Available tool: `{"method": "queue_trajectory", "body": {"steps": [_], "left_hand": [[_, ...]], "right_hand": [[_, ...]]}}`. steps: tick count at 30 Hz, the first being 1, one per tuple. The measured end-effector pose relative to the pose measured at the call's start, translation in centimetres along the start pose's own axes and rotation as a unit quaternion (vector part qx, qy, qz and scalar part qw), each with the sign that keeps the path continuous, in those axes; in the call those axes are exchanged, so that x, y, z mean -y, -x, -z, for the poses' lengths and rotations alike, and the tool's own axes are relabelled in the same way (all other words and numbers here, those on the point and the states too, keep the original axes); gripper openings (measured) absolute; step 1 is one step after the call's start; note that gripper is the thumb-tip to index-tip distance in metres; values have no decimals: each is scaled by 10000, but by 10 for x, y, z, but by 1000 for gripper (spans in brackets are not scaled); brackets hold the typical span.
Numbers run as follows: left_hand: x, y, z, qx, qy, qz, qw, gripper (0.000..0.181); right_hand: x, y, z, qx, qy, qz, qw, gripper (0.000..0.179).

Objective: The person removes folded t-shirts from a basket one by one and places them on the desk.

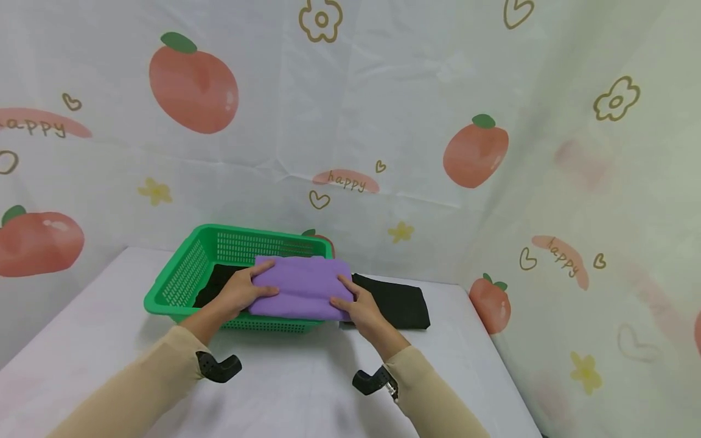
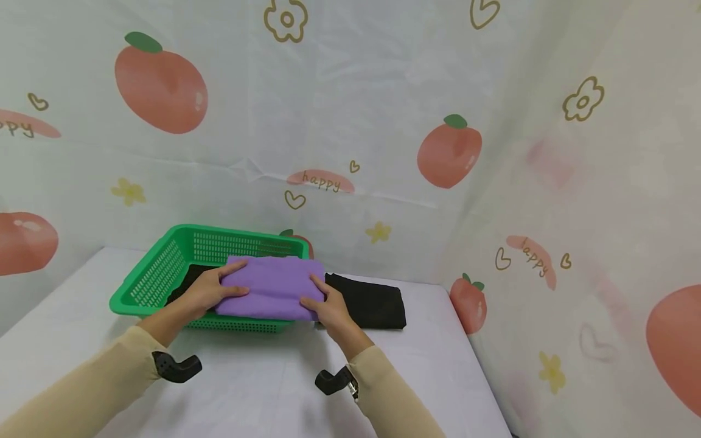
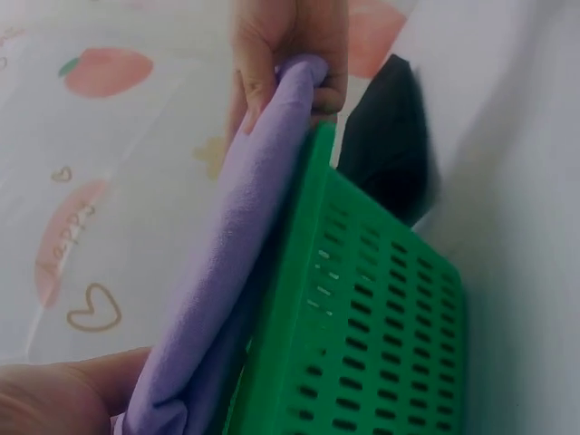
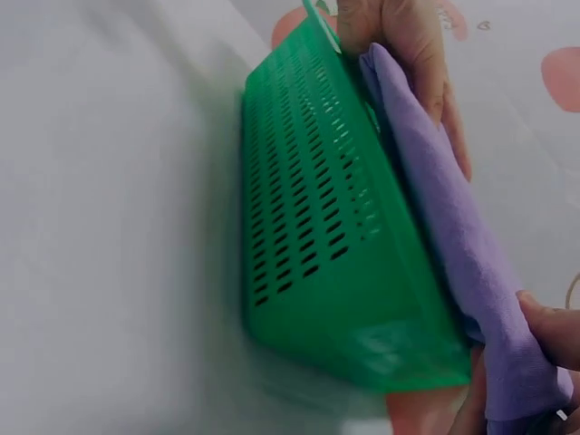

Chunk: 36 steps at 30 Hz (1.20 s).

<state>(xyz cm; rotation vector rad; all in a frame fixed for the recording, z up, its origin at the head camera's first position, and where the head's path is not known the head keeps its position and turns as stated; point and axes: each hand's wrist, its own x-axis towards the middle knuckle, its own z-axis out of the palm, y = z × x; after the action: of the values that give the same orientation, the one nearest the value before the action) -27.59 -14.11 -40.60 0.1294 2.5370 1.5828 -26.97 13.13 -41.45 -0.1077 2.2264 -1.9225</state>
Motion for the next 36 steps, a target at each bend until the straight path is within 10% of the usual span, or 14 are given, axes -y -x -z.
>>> {"method": "queue_trajectory", "body": {"steps": [36], "left_hand": [[-37, 13, -92, -266, -265, -781, 9962, 65]], "right_hand": [[-31, 53, 104, 286, 271, -87, 9992, 68]]}}
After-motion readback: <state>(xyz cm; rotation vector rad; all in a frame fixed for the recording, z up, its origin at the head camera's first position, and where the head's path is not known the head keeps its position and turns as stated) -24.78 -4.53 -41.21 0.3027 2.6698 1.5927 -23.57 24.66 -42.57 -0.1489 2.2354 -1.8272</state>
